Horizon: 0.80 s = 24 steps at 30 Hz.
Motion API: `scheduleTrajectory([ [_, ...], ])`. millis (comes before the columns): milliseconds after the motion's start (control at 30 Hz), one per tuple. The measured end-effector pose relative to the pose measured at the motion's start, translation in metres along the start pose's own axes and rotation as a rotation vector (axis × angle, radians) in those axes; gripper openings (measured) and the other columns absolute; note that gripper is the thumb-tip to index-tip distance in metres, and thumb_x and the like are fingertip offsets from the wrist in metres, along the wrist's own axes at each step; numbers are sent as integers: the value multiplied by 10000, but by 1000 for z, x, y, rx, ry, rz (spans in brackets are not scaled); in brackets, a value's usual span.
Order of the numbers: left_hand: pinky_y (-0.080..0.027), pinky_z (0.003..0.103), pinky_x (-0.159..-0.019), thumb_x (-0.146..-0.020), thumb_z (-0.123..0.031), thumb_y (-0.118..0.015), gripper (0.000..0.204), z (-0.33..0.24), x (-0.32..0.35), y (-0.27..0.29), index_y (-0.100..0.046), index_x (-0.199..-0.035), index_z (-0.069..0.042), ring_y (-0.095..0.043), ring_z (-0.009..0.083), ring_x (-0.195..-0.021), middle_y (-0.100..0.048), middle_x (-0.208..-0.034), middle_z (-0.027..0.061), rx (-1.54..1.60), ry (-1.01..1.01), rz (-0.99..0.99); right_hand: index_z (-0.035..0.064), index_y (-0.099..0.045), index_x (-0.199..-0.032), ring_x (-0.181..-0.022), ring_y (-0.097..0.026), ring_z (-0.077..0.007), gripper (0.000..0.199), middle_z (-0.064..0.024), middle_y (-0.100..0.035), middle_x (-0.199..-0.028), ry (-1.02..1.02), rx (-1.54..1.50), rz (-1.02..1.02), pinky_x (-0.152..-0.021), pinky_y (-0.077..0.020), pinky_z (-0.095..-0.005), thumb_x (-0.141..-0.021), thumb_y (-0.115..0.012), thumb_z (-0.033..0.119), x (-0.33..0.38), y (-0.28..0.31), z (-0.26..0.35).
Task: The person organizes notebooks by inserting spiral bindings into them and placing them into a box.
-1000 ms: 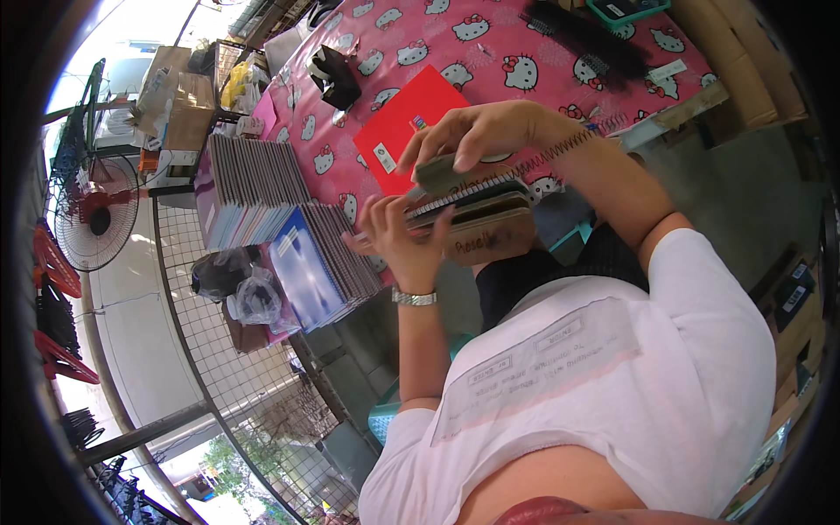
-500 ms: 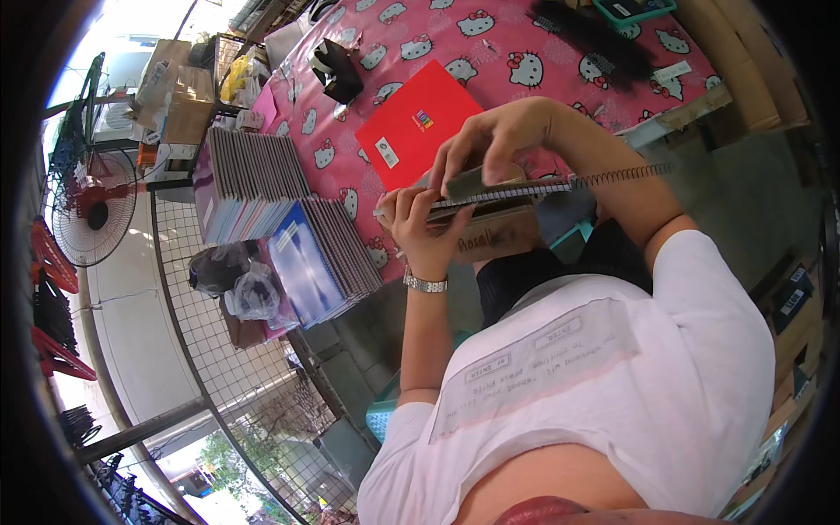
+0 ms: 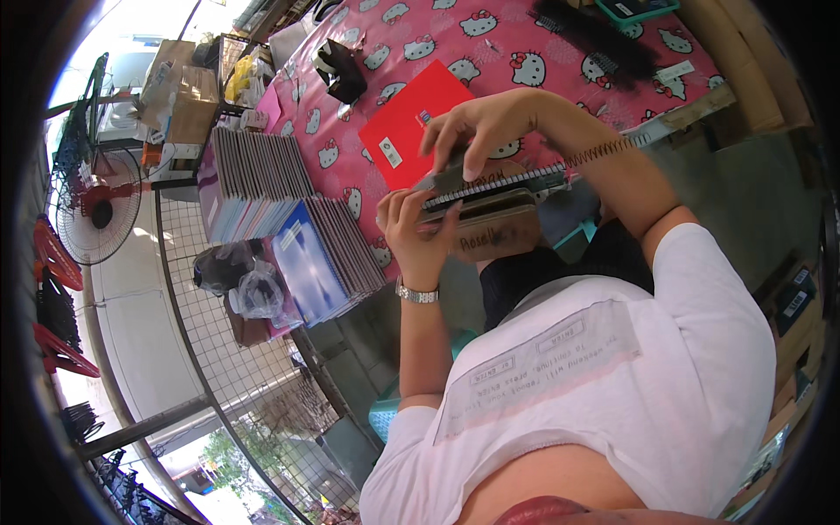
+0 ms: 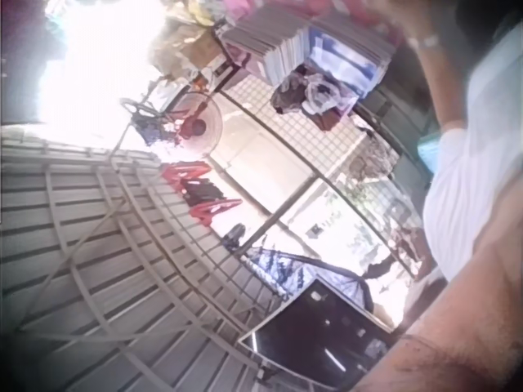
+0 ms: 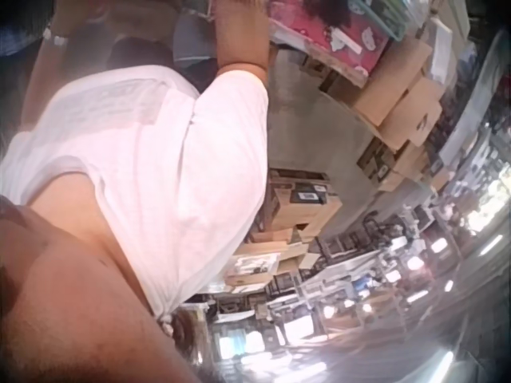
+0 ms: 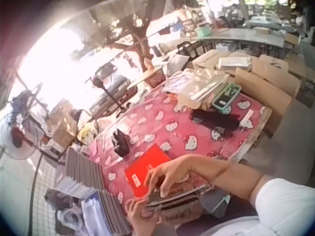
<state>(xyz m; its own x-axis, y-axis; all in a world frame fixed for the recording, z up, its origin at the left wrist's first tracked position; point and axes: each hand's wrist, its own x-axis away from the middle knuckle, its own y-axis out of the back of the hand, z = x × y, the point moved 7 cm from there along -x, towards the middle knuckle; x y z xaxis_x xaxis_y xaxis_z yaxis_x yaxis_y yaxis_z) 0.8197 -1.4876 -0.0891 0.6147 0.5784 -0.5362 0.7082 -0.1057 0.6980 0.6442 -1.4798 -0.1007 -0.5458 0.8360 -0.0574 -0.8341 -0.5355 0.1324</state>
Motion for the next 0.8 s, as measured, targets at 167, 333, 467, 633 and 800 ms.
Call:
scheduleTrajectory([
  [167, -474, 384, -872, -635, -75, -851, 369, 12, 0, 21, -670, -955, -40, -572, 269, -999, -601, -1115, 94, -244, -66, -18, -28, -683, -1163, -1216, -536, -226, 463, -117, -484, -1405, 60, -333, 139, -1061, -396, -352, -729, -751, 118, -11, -14, -1],
  [333, -478, 271, -720, -672, 20, -801, 324, 45, 8, 14, -663, -964, -12, -574, 140, -849, -579, -1028, 57, 117, 167, 150, -33, -679, -1162, -1224, -533, -236, 452, -119, -480, -1416, 65, -433, 216, -1070, -389, -359, -740, -751, 115, -22, -26, -4],
  [467, -461, 234, -687, -679, 74, -767, 321, 43, 5, 16, -654, -972, 6, -556, 101, -782, -560, -971, 37, 218, 223, 173, -24, -677, -1174, -1241, -522, -245, 458, -135, -473, -1425, 76, -347, 120, -1075, -385, -362, -743, -749, 114, -24, -19, -5],
  [633, -472, 264, -690, -668, 58, -775, 289, 47, 3, 17, -678, -931, -9, -580, 143, -814, -587, -937, 47, 323, 245, 208, -8, -678, -1191, -1244, -520, -259, 463, -151, -451, -1439, 5, -230, 96, -1079, -384, -368, -755, -752, 128, -24, -19, -12],
  [800, -479, 268, -702, -669, 72, -769, 298, 48, -1, 16, -663, -937, -5, -593, 143, -816, -594, -918, 49, 347, 220, 212, -9, -682, -1183, -1256, -509, -264, 469, -156, -432, -1452, 46, -241, 139, -1081, -381, -375, -753, -762, 161, -22, -19, -10],
])
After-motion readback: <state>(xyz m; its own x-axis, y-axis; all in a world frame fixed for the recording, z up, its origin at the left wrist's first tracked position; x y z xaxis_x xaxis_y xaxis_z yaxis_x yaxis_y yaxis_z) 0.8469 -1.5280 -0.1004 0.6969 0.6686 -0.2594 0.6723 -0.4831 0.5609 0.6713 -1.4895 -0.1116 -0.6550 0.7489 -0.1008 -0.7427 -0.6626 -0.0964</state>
